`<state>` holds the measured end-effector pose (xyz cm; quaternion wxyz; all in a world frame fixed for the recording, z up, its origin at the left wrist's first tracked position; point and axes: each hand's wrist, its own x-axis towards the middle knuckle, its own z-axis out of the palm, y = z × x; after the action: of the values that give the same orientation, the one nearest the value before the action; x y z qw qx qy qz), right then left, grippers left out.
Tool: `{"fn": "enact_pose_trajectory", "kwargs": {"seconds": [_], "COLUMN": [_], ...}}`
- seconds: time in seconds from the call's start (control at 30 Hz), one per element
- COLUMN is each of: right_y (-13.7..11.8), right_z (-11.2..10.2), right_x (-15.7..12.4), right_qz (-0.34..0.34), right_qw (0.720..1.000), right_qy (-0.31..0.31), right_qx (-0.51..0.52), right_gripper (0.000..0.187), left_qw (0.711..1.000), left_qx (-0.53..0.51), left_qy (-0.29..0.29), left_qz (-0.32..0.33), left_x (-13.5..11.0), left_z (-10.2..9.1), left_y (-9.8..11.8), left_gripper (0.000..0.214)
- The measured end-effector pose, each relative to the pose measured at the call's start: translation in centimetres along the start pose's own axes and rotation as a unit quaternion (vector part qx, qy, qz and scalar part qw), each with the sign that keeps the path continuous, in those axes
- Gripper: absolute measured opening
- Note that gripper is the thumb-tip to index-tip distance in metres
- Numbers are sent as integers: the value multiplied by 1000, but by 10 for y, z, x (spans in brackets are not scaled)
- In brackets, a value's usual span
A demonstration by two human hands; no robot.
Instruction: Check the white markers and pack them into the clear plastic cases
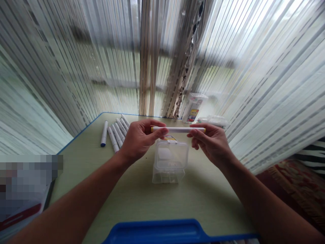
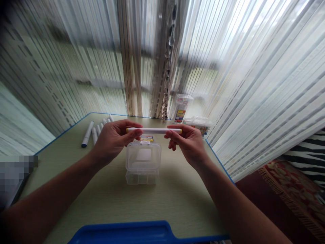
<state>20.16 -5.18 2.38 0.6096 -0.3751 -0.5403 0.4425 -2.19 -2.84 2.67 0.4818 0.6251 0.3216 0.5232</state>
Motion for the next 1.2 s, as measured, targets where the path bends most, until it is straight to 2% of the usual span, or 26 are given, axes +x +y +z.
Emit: {"fn": "enact_pose_trajectory", "kwargs": {"seconds": [0.37, 0.8, 1.2], "right_y": [-3, -7, -3], "right_z": [-3, -3, -3], "right_x": [1, 2, 2], "right_qz": [25, 60, 29], "right_qw": [999, 996, 999], "right_qy": [-4, 0, -5], "right_qx": [21, 59, 36], "right_gripper": [24, 26, 20], "left_qw": [999, 991, 999], "left_qx": [-50, -128, -40], "left_qy": [10, -7, -2], "left_qz": [-5, -26, -8], "left_x": [2, 3, 1], "left_z": [2, 0, 2], "left_y": [1, -1, 3], "left_gripper": [30, 27, 21]}}
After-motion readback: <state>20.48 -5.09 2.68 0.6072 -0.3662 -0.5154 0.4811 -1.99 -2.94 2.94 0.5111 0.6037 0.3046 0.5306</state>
